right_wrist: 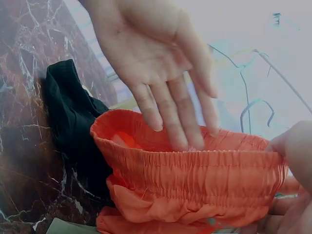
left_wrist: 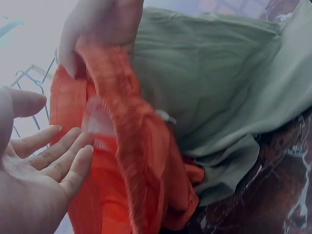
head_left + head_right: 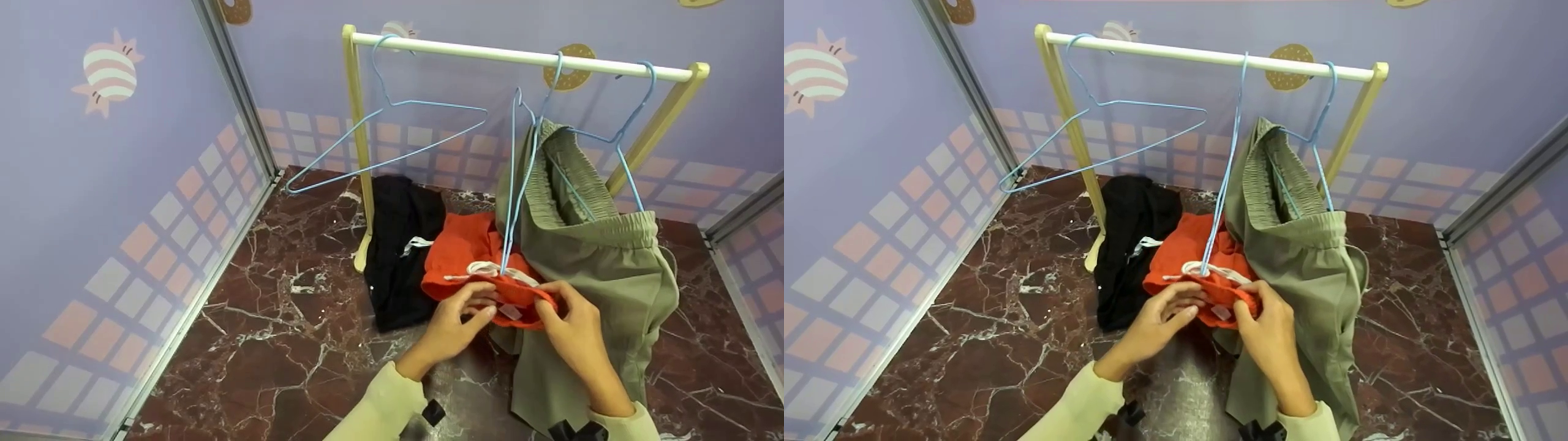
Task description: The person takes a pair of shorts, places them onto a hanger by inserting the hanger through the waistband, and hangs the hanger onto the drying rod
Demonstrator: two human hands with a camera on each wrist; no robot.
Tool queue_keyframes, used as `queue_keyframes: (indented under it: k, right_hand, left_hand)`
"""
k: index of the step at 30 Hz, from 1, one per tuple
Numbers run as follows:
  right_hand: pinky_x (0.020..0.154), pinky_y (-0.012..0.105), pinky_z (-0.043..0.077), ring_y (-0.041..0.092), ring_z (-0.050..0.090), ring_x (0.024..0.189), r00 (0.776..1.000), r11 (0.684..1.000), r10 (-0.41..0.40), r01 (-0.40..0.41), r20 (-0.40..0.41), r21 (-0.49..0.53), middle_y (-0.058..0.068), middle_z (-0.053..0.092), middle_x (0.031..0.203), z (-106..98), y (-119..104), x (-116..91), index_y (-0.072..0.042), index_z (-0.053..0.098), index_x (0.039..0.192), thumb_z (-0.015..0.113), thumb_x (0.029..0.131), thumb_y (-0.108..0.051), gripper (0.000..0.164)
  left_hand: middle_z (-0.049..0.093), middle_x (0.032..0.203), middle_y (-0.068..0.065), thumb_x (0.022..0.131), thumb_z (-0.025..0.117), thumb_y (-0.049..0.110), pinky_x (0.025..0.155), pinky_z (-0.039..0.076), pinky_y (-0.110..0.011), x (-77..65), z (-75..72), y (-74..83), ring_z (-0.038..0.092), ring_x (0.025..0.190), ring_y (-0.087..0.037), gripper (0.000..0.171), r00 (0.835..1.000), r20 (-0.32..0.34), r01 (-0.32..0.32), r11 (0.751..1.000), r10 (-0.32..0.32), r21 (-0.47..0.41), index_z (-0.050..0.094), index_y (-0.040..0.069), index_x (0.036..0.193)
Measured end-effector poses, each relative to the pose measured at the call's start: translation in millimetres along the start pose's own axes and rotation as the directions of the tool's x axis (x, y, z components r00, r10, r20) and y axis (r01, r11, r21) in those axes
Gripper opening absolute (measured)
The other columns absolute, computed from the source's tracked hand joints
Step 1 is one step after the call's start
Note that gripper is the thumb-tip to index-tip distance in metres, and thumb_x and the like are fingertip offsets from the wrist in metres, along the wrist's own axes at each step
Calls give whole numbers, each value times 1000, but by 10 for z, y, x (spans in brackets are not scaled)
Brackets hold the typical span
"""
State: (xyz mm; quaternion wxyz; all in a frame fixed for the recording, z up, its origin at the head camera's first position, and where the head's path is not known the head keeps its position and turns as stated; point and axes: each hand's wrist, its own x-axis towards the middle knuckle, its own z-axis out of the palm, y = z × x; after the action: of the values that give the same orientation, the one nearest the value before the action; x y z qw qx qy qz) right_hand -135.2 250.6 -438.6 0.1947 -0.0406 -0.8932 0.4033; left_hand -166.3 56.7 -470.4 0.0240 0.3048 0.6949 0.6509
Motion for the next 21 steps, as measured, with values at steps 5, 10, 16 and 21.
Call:
queue_keyframes:
  k: [5, 10, 16, 21]
  right_hand:
    - [51, 16, 38, 5, 47, 59, 1000, 1000, -11, 11, -11, 22, -3, 56, 69, -26, 7, -6, -18, 65, 86, 66, 82, -13, 6]
    - [54, 15, 37, 5, 47, 61, 1000, 999, -11, 12, -27, 38, -3, 58, 71, -30, 6, -10, -18, 66, 85, 68, 81, -19, 5]
    - [56, 15, 37, 5, 48, 62, 999, 999, 9, -7, -37, 50, -4, 58, 71, -54, -26, -18, -18, 66, 86, 69, 81, -19, 5]
    - [54, 15, 36, 3, 46, 59, 999, 997, 26, -23, -36, 72, -3, 57, 69, -116, -205, -43, -11, 66, 86, 68, 81, -12, 6]
  left_hand:
    - [58, 114, -22, 91, 53, 8, 82, 50, -31, -3, -108, 100, 58, 104, -34, 34, 999, -31, -11, 1000, 11, 21, 49, -3, 122]
    - [59, 112, -23, 90, 55, 6, 81, 51, -31, 13, -166, 51, 59, 103, -34, 33, 998, -64, -21, 999, 23, 41, 50, -4, 121]
    - [59, 114, -22, 88, 57, 5, 81, 50, -33, 38, -237, -29, 58, 103, -35, 34, 995, -91, 32, 999, -30, 24, 51, -3, 120]
    - [60, 112, -21, 87, 59, 6, 80, 50, -33, 45, -291, -77, 59, 101, -35, 35, 992, -116, 66, 995, -58, 69, 51, -2, 119]
